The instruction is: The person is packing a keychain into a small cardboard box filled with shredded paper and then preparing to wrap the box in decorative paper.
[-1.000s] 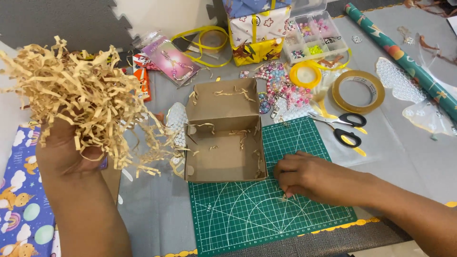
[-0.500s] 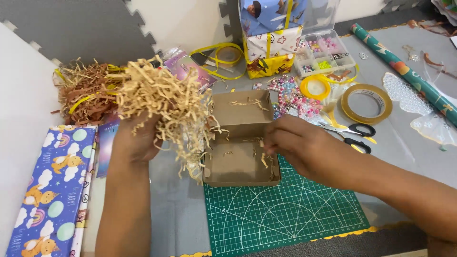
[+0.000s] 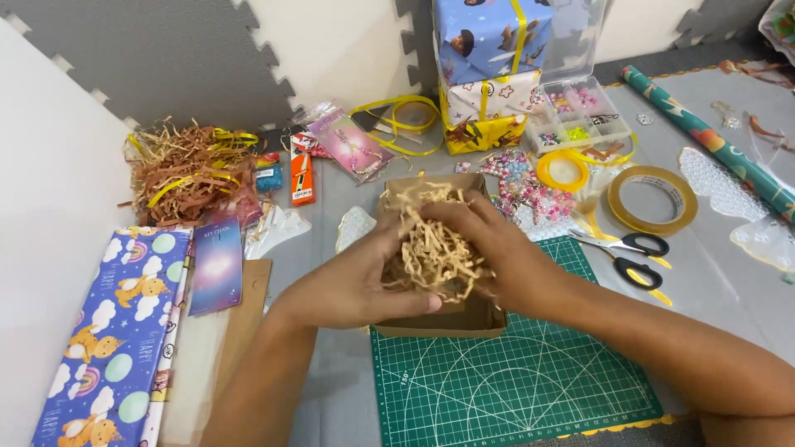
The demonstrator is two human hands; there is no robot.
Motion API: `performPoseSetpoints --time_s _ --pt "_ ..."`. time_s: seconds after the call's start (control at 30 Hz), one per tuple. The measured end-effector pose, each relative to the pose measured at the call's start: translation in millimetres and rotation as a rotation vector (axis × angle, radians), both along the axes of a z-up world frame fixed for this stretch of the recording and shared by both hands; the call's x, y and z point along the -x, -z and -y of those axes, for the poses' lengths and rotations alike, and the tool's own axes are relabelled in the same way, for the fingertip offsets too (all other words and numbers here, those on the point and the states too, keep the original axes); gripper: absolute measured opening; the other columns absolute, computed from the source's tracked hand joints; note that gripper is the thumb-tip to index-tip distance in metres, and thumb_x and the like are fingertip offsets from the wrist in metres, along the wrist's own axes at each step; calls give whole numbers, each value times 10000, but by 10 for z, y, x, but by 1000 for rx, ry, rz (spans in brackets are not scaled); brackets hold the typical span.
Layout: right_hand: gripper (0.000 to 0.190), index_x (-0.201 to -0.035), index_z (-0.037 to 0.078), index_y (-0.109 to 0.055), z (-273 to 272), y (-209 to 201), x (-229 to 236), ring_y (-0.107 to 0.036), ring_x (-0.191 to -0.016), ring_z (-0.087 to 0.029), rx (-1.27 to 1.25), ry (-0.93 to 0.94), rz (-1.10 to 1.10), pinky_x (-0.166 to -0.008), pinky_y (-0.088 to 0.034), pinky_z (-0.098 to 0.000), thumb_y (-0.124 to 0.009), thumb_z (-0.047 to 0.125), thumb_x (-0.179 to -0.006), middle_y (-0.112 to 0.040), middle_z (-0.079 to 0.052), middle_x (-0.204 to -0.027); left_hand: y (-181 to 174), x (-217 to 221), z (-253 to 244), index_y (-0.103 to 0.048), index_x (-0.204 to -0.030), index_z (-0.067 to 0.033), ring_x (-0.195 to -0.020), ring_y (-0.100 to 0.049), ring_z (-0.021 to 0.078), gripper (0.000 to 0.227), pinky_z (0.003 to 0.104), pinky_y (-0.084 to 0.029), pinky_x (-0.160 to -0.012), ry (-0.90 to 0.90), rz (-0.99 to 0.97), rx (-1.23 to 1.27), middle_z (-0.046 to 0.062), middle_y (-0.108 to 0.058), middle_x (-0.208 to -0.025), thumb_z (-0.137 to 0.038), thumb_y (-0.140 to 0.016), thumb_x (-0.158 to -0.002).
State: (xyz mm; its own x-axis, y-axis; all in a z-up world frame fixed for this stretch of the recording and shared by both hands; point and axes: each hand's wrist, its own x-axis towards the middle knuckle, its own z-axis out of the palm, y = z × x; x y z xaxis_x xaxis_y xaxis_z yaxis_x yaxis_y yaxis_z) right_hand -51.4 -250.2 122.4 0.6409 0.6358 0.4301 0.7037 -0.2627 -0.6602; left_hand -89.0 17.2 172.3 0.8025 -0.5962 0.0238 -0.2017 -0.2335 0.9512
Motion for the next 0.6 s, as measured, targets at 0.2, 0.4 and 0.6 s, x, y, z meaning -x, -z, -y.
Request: performPoseSetpoints --time_s 0.2,0.4,0.6 --pt "918 -1602 88 -598 417 -131 -316 -685 -1451 -399 211 45 -17 -1059 -536 -546 -771 -31 -708 -703 -170 -1583 -237 -41 -608 -660 -1531 -286 -1485 -600 270 612 464 -587 -1145 -456 324 -420 81 -494 -1565 -375 -875 -965" --pt "915 -1640 217 -628 398 -182 -327 -712 -1431 -287 425 67 -173 -922 -595 -461 -782 -22 -770 -728 -61 -1645 295 -393 -854 -337 -1775 -169 -1500 -634 268 1289 414 -514 -1179 -110 68 -807 83 -550 -1739 -442 -1021 -717" --pt "917 -1646 275 -606 366 -124 -305 -697 -1419 -328 505 54 -223 -1034 -556 -474 -821 7 -796 -698 -103 -1595 -80 -261 -399 111 -1824 -180 -919 -807 209 1623 347 -604 -798 -9 -321 -800 101 -890 -1062 -304 -1033 -680"
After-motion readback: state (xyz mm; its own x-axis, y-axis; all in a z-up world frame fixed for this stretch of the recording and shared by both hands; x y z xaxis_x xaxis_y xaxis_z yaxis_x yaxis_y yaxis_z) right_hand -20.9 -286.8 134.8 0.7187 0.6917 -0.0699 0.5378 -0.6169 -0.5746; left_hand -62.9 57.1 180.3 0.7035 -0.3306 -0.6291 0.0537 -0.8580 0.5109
